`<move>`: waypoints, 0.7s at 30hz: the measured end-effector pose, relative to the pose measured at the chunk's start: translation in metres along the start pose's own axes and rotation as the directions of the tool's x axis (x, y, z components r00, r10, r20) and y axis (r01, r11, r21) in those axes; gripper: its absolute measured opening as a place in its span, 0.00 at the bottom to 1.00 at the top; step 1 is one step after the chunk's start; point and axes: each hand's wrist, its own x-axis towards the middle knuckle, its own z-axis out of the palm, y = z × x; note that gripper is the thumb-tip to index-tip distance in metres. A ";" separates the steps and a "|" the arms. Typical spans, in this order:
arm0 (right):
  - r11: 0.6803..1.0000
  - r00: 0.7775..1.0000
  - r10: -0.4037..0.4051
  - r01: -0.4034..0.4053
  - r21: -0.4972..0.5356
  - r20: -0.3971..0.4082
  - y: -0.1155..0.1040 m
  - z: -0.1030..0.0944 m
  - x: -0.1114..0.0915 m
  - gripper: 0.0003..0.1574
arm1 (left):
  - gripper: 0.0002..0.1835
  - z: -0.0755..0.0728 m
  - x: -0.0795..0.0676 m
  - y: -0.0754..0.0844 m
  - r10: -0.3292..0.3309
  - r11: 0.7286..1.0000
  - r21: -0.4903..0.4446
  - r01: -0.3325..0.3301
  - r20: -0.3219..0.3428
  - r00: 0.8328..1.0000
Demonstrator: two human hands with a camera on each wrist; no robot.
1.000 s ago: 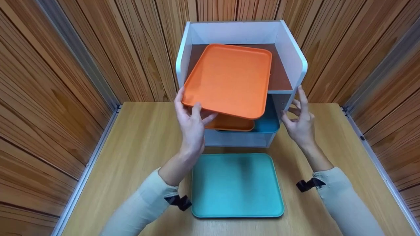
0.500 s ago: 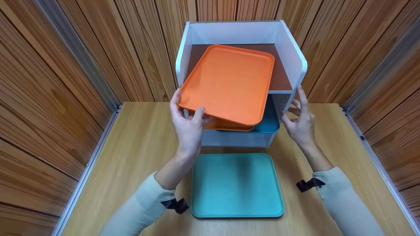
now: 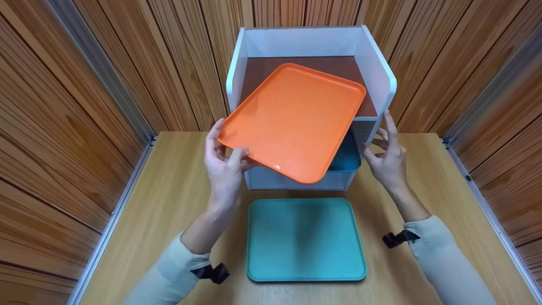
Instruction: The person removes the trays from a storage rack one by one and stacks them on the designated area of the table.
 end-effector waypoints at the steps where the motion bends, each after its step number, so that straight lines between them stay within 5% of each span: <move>1: 1.000 1.000 0.001 -0.001 -0.006 0.000 0.000 0.000 0.000 0.53 | 0.41 -0.003 0.001 0.001 -0.007 1.000 -0.007 0.007 0.003 1.000; 21: 0.998 0.997 -0.070 0.069 -0.015 -0.034 -0.001 0.003 0.002 0.52 | 0.38 -0.050 0.015 0.021 -0.088 0.988 -0.114 0.104 0.142 0.986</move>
